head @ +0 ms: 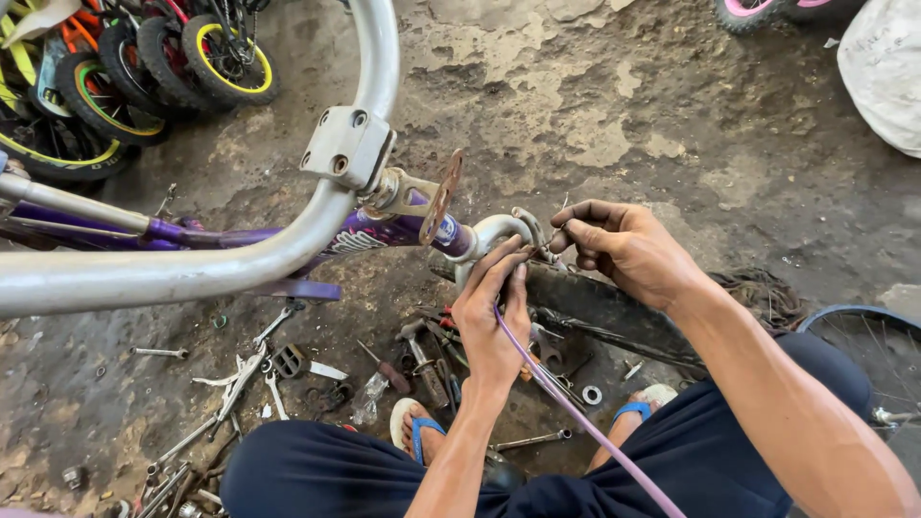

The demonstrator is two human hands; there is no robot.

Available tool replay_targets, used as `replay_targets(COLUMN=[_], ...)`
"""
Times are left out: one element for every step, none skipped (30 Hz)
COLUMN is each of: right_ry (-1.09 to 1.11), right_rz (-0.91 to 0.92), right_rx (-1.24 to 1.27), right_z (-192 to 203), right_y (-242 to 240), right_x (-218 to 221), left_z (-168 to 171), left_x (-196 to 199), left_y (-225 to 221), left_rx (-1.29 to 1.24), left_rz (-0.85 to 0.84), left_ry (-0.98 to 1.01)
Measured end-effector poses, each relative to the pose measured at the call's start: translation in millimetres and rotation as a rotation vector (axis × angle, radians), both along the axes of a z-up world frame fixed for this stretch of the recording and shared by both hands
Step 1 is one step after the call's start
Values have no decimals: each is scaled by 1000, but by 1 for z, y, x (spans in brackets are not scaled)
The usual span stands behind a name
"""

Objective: Adjusting the front brake cable and assembly on a purple bicycle

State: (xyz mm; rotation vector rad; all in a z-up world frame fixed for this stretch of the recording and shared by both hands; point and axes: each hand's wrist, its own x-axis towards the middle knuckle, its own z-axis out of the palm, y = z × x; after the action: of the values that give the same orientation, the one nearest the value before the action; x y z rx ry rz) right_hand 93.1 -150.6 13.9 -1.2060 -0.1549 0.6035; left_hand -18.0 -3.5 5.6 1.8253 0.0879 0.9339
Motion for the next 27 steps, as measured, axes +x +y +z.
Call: replay_targets(right_ry=[-2, -6, -7, -20, -34, -37, -17, 5, 4, 15, 25, 26, 29, 30, 29, 27, 24, 24, 21, 18, 18, 17, 16, 16, 13, 10, 10], right_rz=[-6, -11, -12, -25, -38, -36, -47, -57, -53, -49, -45, -42, -46, -50, -47, -47, -47, -44, -41, -38, -35, -37, -38, -35, -44, -51, -46], right_rx=[18, 37, 35, 30, 26, 24, 36, 46, 45, 38, 32, 29, 24, 22, 20, 9, -2, -3, -8, -14, -17, -14, -11, -14, -18, -19, -20], right_z=[1, 1, -2, -5, -8, -9, -10, -11, -12, -13, -14, -13, -11, -10, -9, -8, -6, -6, -6, -5, -5, -4, -4, -3, -2, -2, -2], right_y=[1, 2, 2, 3, 4, 3, 3, 2, 1, -1, -2, -2, -2, -1, 0, 0, 0, 0, 1, 1, 1, 1, 1, 1, 1, 2, 2], right_x=[1, 2, 3, 4, 6, 6, 6, 6, 6, 5, 5, 4, 4, 4, 3, 3, 2, 3, 3, 3, 3, 3, 3, 2, 2, 2, 2], left_z=[0, 0, 0, -1, -2, 0, 2, 4, 4, 4, 4, 6, 7, 9, 8, 7, 7, 7, 6, 6, 6, 5, 5, 4, 4, 3, 3], left_x=[1, 2, 3, 4, 6, 7, 8, 9, 9, 9, 9, 9, 9, 10, 10, 10, 10, 10, 11, 10, 11, 11, 11, 12, 12, 13, 12], left_y=[0, -1, -1, -1, -1, -1, -2, -3, -2, -1, -1, -2, -2, -2, -2, -2, -2, -2, -2, -2, -2, -2, -2, -3, -3, -3, -3], left_rx=[-21, -42, -44, -56, -68, -69, -137, -205, -207, -219, -231, -234, -235, -235, -236, -235, -235, -236, -242, -249, -252, -248, -243, -246, -251, -253, -254], left_rz=[3, 6, 6, 5, 5, 7, -24, -54, -50, -58, -65, -62, -63, -66, -63, -64, -65, -62, -65, -68, -66, -67, -69, -66, -66, -64, -59], left_ry=[-5, -12, -12, -12, -11, -14, -13, -9, -11, -8, -6, -6, -4, -4, -5, -2, 1, 0, 8, 16, 16, 13, 10, 10, 6, 2, 2])
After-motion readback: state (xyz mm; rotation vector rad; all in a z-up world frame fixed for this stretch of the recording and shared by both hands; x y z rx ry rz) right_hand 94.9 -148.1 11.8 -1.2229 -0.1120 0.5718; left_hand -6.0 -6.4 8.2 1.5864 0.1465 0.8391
